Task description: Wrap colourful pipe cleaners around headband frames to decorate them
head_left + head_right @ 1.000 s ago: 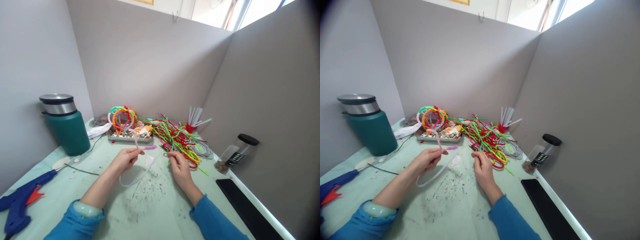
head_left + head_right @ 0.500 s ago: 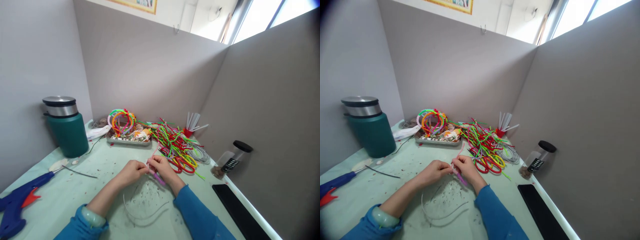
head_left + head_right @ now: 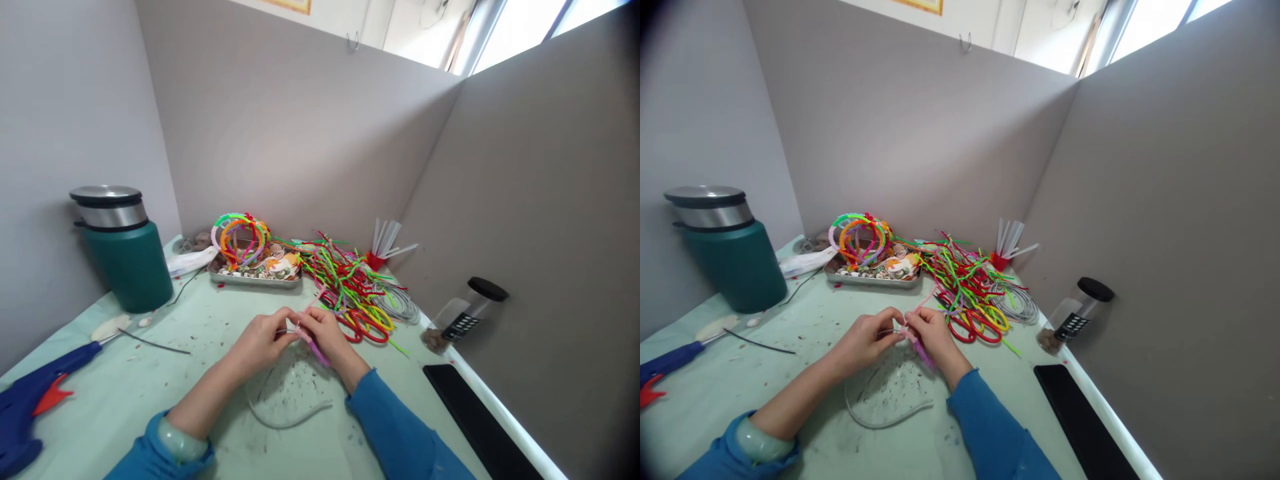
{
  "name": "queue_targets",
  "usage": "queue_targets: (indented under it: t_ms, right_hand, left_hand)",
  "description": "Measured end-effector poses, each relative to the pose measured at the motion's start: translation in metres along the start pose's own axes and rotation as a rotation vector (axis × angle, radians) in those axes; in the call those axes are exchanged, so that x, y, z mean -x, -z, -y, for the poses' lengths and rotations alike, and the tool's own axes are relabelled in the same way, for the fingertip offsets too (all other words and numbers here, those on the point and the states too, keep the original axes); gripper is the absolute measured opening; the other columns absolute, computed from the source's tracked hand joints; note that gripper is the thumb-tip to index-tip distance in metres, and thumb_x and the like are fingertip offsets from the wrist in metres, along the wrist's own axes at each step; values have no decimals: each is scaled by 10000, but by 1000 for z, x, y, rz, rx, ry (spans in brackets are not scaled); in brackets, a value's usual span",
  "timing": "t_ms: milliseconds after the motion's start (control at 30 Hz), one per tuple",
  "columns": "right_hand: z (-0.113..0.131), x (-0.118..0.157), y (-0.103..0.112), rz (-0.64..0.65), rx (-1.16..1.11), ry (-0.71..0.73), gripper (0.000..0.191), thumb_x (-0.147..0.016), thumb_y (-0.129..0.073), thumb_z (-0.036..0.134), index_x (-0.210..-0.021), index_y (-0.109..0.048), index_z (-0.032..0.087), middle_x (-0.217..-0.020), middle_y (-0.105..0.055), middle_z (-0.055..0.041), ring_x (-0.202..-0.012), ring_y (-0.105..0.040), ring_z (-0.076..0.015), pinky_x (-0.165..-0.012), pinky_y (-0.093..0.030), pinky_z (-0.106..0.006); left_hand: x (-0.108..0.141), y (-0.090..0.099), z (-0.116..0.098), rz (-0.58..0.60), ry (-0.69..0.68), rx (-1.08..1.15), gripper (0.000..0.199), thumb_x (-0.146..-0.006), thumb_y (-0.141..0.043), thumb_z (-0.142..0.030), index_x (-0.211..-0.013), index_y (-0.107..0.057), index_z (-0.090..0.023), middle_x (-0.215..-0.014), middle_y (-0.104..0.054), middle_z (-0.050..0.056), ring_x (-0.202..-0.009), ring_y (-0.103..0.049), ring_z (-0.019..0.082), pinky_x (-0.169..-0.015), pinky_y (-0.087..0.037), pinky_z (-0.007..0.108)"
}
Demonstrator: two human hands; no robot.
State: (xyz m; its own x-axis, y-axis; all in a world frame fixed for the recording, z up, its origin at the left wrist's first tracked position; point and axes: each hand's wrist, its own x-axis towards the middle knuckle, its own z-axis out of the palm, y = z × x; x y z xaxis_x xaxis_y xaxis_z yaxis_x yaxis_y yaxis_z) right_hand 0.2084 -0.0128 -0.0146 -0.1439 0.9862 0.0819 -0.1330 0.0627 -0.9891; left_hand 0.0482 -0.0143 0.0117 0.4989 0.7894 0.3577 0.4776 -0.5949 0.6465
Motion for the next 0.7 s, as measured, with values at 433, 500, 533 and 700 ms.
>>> queue_targets:
  t_ms: [433,500,533,700]
  right_hand:
    - [0,2,-3,43,83,-125,395,-758,-508,524,-664,-533,141,-475,-511,39,-308,-398,-51,-300,-248,-162]
    - [1,2,-1,63,149,-164,409,-762,-484,541,-674,-530,144,-492,-527,32,-310,-407,-54,-303,-242,-163]
    - [1,2,0,70,201,-172,414,-771,-464,545,-682,-532,146,-502,-537,27,-317,-414,-58,-310,-246,-167]
    - [17,5,7,-7,813,136,389,-793,-479,467,-578,-558,154,-530,-546,7,-510,-506,-109,-479,-346,-209]
  left_hand:
    - [-2,0,5,4,-46,20,208,-807,-487,-318,-790,-650,-191,-686,-661,16,-578,-532,117,-576,-344,199]
    - [-2,-1,8,0,-18,0,234,-812,-478,-341,-766,-647,-185,-654,-649,8,-555,-513,111,-559,-338,199]
    - [-2,-1,9,-2,-3,-15,240,-813,-476,-349,-768,-644,-184,-644,-643,2,-546,-506,108,-554,-336,199]
    - [2,-3,10,49,16,-157,198,-796,-508,-341,-803,-658,-211,-754,-648,8,-686,-555,127,-635,-377,207]
